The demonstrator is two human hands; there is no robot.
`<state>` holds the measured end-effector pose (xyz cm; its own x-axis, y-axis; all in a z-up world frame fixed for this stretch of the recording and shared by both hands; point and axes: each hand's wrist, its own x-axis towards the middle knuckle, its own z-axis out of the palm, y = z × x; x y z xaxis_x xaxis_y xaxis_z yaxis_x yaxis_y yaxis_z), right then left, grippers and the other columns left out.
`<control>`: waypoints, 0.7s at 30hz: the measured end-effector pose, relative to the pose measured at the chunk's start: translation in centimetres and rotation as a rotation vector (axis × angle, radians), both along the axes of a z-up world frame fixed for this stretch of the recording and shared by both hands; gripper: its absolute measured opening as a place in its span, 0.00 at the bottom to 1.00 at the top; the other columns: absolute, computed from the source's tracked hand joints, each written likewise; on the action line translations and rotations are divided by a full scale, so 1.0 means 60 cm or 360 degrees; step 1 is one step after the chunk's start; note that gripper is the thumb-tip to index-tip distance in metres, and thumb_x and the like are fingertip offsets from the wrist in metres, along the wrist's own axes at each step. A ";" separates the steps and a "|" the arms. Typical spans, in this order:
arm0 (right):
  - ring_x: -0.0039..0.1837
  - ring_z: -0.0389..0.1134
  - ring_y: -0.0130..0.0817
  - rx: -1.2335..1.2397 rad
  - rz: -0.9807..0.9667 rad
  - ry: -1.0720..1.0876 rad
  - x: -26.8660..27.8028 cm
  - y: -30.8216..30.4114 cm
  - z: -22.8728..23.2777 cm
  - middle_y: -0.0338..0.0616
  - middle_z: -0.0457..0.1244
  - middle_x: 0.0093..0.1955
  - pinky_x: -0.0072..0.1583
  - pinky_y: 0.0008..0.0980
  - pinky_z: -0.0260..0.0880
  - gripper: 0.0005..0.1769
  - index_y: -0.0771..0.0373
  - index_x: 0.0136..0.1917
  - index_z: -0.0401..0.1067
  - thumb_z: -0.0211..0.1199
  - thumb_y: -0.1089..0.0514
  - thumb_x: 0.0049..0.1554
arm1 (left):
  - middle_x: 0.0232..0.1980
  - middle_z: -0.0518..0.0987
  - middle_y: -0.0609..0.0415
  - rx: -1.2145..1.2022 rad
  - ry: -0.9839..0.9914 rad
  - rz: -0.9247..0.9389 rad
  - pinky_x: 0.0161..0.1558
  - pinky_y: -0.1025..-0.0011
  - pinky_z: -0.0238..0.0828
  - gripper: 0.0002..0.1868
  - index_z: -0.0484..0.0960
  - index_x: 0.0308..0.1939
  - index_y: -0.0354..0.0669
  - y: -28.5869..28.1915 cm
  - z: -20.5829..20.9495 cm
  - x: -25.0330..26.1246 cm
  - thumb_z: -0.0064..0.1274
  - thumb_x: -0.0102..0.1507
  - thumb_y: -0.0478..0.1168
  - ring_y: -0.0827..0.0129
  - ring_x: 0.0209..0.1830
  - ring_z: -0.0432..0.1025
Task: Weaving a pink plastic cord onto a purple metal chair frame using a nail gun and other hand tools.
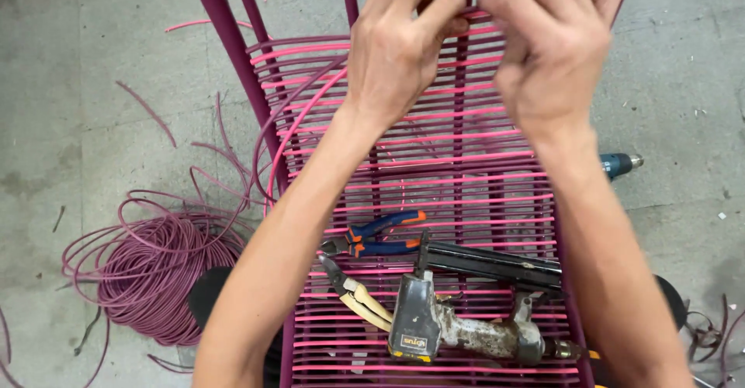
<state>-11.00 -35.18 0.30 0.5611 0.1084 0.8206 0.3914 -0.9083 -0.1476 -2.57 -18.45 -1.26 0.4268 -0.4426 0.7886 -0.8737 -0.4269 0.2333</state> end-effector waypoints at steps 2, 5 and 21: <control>0.55 0.68 0.43 -0.0123 0.0019 -0.0044 0.009 -0.020 -0.002 0.42 0.68 0.50 0.56 0.48 0.61 0.16 0.66 0.48 0.79 0.60 0.78 0.51 | 0.38 0.71 0.50 0.0087 -0.0113 -0.0043 0.41 0.56 0.66 0.09 0.78 0.41 0.45 0.008 0.003 0.005 0.63 0.62 0.37 0.55 0.43 0.70; 0.50 0.67 0.41 0.0040 0.0118 0.0122 0.022 -0.045 -0.025 0.44 0.67 0.45 0.52 0.36 0.65 0.21 0.66 0.49 0.80 0.58 0.78 0.45 | 0.46 0.70 0.53 0.0292 -0.0271 -0.0007 0.44 0.57 0.66 0.19 0.81 0.54 0.50 0.027 -0.006 0.003 0.56 0.60 0.29 0.58 0.48 0.71; 0.53 0.70 0.40 -0.0031 0.0234 0.0093 0.028 -0.045 -0.044 0.45 0.69 0.51 0.55 0.33 0.68 0.20 0.68 0.53 0.77 0.57 0.80 0.51 | 0.51 0.75 0.57 0.0415 -0.0134 0.0077 0.33 0.60 0.71 0.22 0.80 0.55 0.55 0.036 0.000 0.004 0.60 0.58 0.32 0.62 0.42 0.76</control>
